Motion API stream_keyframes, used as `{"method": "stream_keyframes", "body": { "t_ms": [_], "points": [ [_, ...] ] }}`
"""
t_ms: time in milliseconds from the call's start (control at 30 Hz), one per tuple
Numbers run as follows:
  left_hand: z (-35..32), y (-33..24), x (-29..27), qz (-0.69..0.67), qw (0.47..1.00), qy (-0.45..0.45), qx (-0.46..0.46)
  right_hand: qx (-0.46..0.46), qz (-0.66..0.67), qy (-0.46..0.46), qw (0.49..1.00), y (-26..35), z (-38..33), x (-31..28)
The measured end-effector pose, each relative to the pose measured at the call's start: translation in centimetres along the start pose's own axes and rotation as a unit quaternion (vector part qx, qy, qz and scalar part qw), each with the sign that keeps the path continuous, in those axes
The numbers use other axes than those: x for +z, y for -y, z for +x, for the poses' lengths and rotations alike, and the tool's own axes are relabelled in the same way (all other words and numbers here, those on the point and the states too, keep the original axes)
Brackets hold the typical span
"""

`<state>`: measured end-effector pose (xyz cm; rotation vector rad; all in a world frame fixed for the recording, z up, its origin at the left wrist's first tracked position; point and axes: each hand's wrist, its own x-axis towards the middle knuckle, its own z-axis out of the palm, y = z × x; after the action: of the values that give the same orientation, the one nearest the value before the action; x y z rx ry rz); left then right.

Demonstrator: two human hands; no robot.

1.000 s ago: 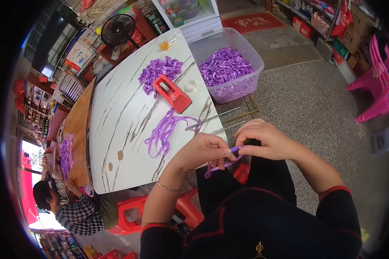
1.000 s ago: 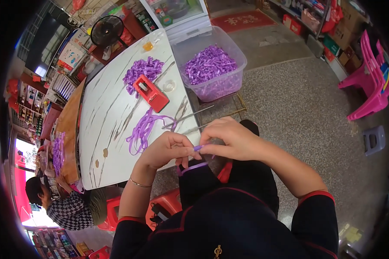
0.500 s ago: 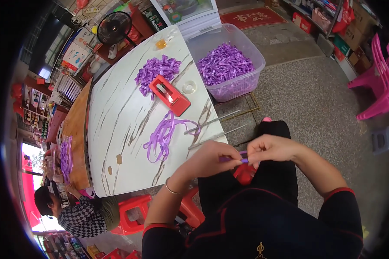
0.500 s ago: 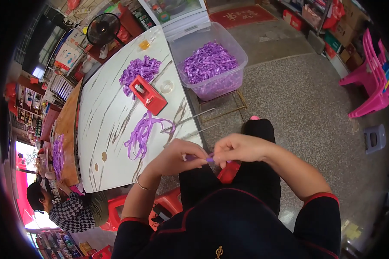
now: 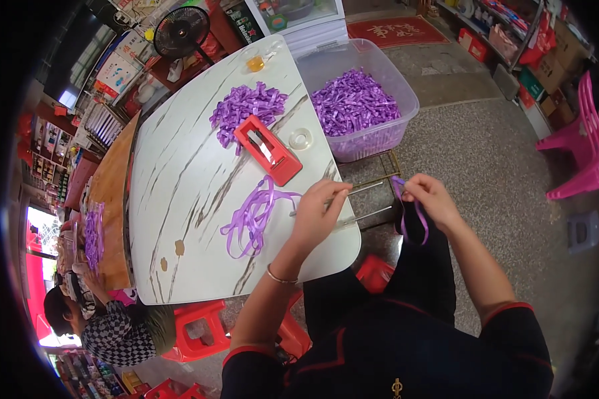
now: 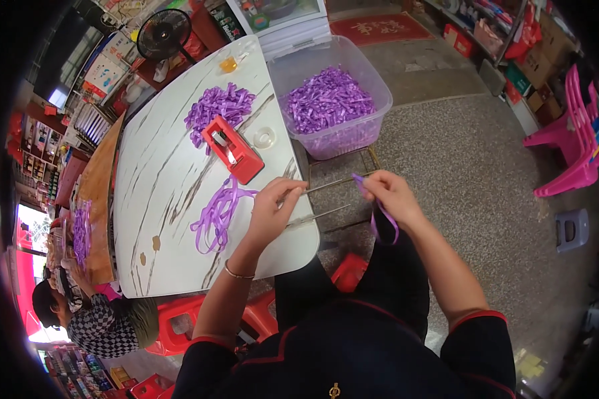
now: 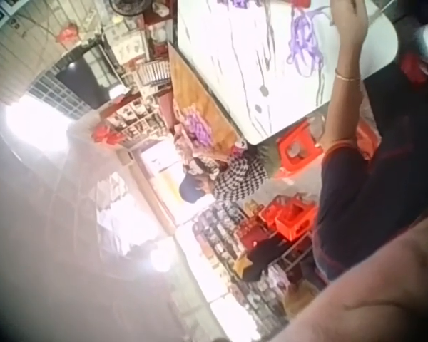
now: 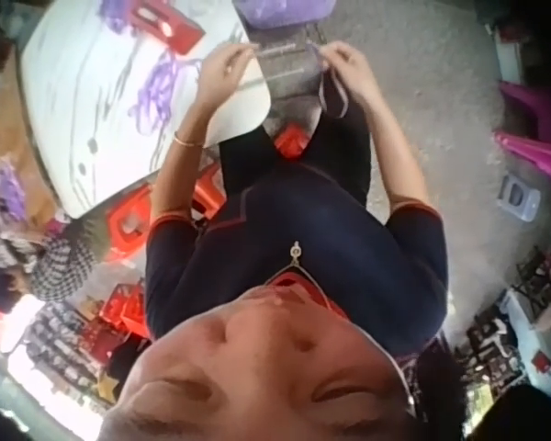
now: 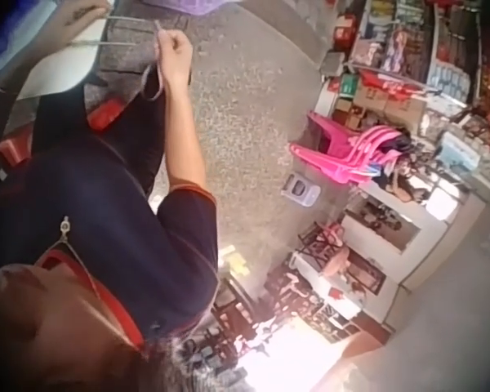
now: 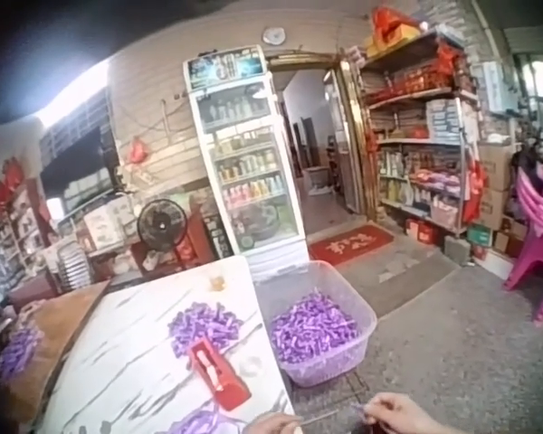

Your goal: The person picks up a purple ribbon, wraps it around two metal rods, and ties a knot to form a bow. They then slide the finished bow off the rods and place it onto the table.

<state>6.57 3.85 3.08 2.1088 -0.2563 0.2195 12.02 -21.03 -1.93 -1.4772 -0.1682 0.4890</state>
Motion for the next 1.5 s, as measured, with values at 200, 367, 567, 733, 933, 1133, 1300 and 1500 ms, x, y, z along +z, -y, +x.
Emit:
{"method": "stream_keyframes", "body": {
  "t_ms": [200, 367, 567, 733, 933, 1133, 1300, 1500],
  "points": [
    [0.8, 1.6, 1.4, 0.042, 0.998, -0.035, 0.008, -0.066, 0.008, -0.003, 0.998, -2.1, 2.2, 3.6],
    [1.5, 1.0, 2.5, 0.083, 0.984, -0.078, 0.135, -0.046, 0.057, 0.025, 0.997, -3.5, 2.1, 4.7],
    [2.0, 0.8, 2.9, 0.120, 0.989, -0.033, 0.075, -0.056, 0.120, 0.013, 0.991, -5.3, 1.7, 6.0],
    [2.4, 1.5, 2.8, 0.186, 0.980, -0.046, 0.053, -0.046, 0.120, -0.016, 0.992, -4.8, 1.1, 6.9],
    [2.7, 1.7, 2.7, 0.171, 0.985, 0.002, 0.025, -0.002, 0.095, 0.017, 0.995, -5.4, 0.2, 6.1],
    [2.9, 2.4, 2.5, 0.202, 0.979, 0.037, -0.008, -0.038, 0.026, 0.007, 0.999, -4.8, -4.7, 6.4],
    [3.1, 3.3, 2.7, 0.209, 0.976, 0.053, -0.015, -0.118, -0.114, 0.017, 0.986, -3.1, -11.1, 6.4],
    [3.2, 3.0, 2.8, 0.219, 0.972, 0.075, -0.034, -0.148, -0.240, 0.065, 0.957, -2.4, -18.9, 5.9]
  ]
}}
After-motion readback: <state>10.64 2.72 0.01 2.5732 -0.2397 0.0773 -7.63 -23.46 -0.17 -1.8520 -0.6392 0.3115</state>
